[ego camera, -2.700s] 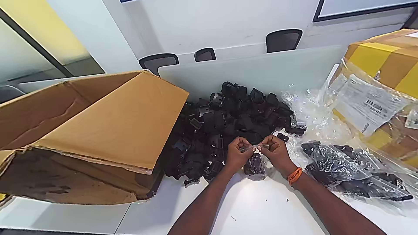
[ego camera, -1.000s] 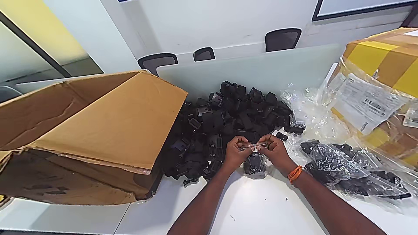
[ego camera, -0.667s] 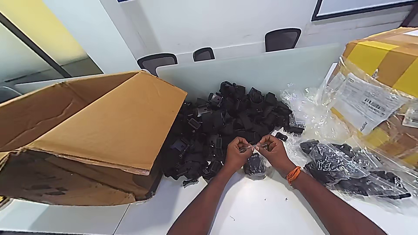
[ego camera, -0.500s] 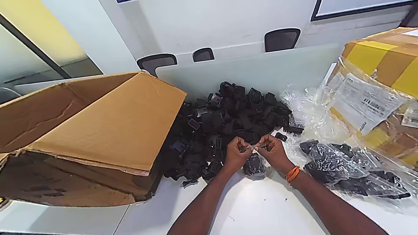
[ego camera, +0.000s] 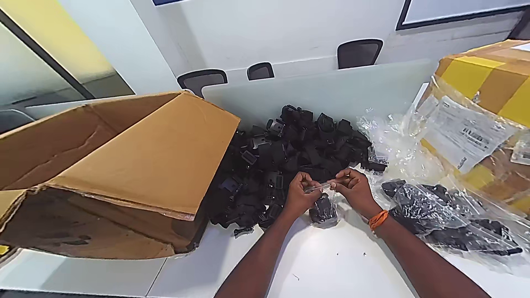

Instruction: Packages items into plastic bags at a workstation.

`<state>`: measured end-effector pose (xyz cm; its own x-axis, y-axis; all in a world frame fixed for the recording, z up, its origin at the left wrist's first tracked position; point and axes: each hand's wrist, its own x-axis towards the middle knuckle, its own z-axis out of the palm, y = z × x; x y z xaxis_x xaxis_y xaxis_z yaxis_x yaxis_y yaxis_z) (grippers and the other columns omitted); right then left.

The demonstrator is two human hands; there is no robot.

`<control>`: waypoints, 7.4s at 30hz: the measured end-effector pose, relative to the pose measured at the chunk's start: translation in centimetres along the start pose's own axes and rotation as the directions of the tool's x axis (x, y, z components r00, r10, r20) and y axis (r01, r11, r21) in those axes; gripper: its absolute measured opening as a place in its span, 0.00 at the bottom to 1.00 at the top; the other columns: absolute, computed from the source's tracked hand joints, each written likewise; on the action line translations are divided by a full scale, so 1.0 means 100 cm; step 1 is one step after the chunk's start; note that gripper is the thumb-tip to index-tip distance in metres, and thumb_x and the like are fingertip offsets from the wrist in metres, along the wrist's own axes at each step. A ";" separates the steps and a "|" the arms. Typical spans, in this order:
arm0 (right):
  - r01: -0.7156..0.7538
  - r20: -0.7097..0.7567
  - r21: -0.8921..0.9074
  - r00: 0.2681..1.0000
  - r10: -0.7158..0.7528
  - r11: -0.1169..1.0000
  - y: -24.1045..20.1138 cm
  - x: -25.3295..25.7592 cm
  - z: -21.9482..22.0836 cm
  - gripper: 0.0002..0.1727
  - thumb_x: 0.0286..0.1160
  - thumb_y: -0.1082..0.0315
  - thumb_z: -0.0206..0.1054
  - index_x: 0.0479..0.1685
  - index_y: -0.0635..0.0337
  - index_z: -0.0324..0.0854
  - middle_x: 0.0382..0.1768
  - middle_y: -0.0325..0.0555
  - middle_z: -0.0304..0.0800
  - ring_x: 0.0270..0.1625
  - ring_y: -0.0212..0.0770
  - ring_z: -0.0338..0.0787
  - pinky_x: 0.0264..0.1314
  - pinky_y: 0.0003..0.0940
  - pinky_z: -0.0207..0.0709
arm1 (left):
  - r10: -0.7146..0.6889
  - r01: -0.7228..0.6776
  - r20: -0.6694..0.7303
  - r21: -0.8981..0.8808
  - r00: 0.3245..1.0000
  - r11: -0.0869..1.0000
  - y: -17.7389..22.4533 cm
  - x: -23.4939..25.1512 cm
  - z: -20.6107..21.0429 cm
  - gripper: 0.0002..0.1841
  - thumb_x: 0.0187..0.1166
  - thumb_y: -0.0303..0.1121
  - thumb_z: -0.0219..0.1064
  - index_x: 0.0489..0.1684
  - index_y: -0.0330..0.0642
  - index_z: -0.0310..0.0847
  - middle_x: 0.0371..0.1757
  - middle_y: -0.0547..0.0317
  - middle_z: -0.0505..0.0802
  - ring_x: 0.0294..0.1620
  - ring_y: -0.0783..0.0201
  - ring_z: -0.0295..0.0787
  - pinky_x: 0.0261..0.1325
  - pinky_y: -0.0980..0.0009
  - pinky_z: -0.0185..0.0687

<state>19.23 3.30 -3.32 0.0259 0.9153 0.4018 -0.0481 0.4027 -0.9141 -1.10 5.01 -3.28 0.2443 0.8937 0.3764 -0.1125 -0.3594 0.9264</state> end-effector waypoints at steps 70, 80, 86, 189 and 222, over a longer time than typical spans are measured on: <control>0.427 0.318 -0.625 0.904 -0.286 0.654 -0.012 -0.004 -0.011 0.09 0.78 0.62 0.70 0.49 0.53 0.90 0.46 0.36 0.94 0.53 0.34 0.90 0.67 0.41 0.78 | 0.365 -0.372 0.073 0.196 0.928 0.907 -0.013 -0.006 0.008 0.05 0.75 0.21 0.69 0.42 0.30 0.80 0.47 0.50 0.92 0.47 0.67 0.91 0.52 0.71 0.90; 0.445 0.315 -0.608 0.895 -0.315 0.658 -0.015 -0.005 -0.007 0.07 0.75 0.61 0.71 0.45 0.49 0.90 0.41 0.34 0.92 0.46 0.33 0.86 0.60 0.40 0.74 | 0.410 -0.412 0.049 0.192 0.911 0.891 -0.015 -0.007 0.008 0.08 0.70 0.20 0.74 0.41 0.31 0.80 0.44 0.52 0.94 0.45 0.66 0.93 0.52 0.69 0.91; 0.447 0.319 -0.582 0.894 -0.315 0.679 -0.017 -0.007 -0.002 0.11 0.75 0.61 0.71 0.52 0.51 0.88 0.41 0.32 0.93 0.45 0.32 0.86 0.58 0.41 0.73 | 0.401 -0.402 0.036 0.143 0.915 0.904 -0.009 -0.008 0.009 0.09 0.67 0.19 0.73 0.37 0.34 0.77 0.39 0.54 0.93 0.42 0.66 0.92 0.50 0.68 0.90; 0.270 0.331 -0.455 0.936 -0.120 0.849 -0.015 0.000 -0.012 0.09 0.76 0.68 0.70 0.49 0.63 0.86 0.42 0.41 0.94 0.45 0.27 0.92 0.56 0.26 0.85 | 0.100 -0.102 0.068 0.024 0.993 0.994 -0.008 -0.006 0.004 0.12 0.68 0.20 0.75 0.46 0.30 0.80 0.38 0.53 0.95 0.35 0.66 0.93 0.42 0.70 0.91; 0.309 0.359 -0.530 0.925 -0.121 0.789 -0.018 -0.001 -0.012 0.11 0.80 0.66 0.67 0.54 0.60 0.86 0.44 0.38 0.95 0.49 0.30 0.92 0.62 0.34 0.83 | 0.174 -0.180 0.055 0.126 0.983 0.976 -0.008 -0.008 0.004 0.09 0.71 0.22 0.75 0.42 0.31 0.81 0.38 0.53 0.95 0.37 0.66 0.94 0.45 0.70 0.92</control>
<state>20.49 2.51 -1.81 -0.3291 0.7996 0.5022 0.4995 0.5988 -0.6261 -0.80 4.42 -4.34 0.2739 0.8012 0.5321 -0.0319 -0.5454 0.8376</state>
